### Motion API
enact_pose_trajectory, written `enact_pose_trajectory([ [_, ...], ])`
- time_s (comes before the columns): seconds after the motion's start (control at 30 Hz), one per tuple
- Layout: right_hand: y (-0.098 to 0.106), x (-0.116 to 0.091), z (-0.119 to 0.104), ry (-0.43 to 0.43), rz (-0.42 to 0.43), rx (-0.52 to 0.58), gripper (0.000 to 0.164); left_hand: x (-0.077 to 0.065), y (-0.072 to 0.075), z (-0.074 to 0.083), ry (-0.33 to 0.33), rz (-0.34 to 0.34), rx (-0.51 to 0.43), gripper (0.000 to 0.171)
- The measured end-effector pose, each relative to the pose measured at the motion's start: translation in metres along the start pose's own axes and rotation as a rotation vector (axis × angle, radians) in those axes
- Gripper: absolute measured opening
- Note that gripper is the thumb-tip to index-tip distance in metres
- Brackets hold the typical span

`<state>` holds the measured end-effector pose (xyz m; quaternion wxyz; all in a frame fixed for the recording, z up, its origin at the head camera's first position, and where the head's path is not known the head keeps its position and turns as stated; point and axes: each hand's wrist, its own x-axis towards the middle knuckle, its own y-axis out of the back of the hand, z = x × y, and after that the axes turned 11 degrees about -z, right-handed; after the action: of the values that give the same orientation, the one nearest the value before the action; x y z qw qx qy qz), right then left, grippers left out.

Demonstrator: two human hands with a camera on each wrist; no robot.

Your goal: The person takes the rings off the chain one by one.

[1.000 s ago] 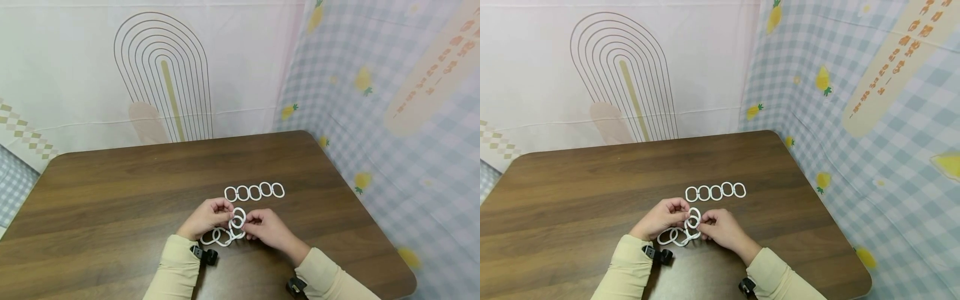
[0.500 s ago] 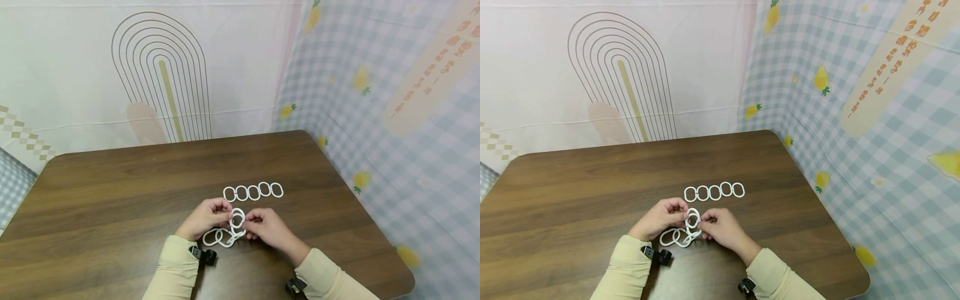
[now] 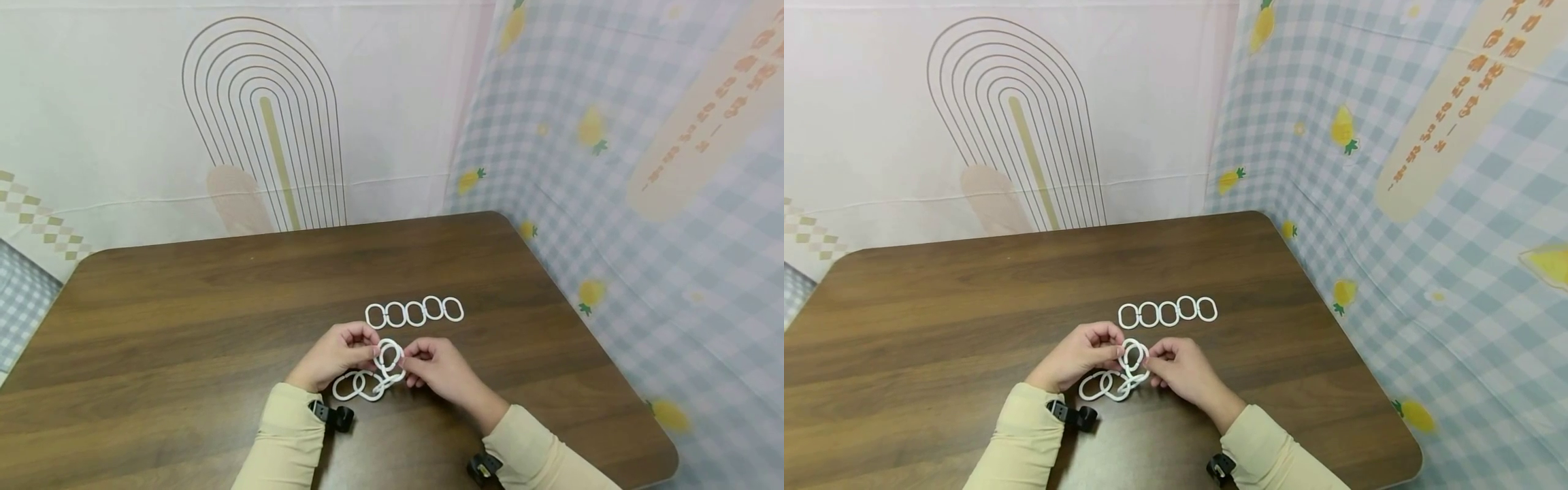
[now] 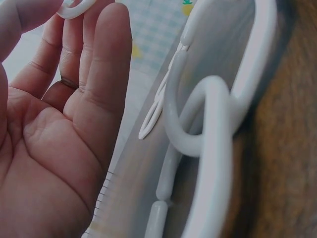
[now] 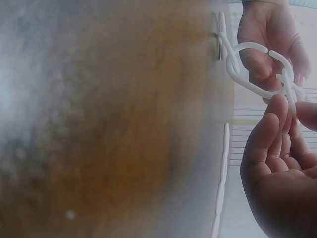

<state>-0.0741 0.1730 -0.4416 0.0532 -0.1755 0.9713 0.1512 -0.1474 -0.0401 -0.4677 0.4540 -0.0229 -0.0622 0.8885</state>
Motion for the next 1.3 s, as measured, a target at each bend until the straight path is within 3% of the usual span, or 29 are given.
enact_pose_trajectory([
  [0.6,0.0038,-0.0017,0.0010,-0.010,0.036,0.033,0.016,-0.0005,0.0019,-0.0015,-0.003,0.007,0.044,0.020],
  [1.3,0.0078,-0.0066,0.0025,-0.059,0.025,0.144,0.023,-0.0009,0.0020,-0.0020,-0.039,0.025,0.117,0.019],
])
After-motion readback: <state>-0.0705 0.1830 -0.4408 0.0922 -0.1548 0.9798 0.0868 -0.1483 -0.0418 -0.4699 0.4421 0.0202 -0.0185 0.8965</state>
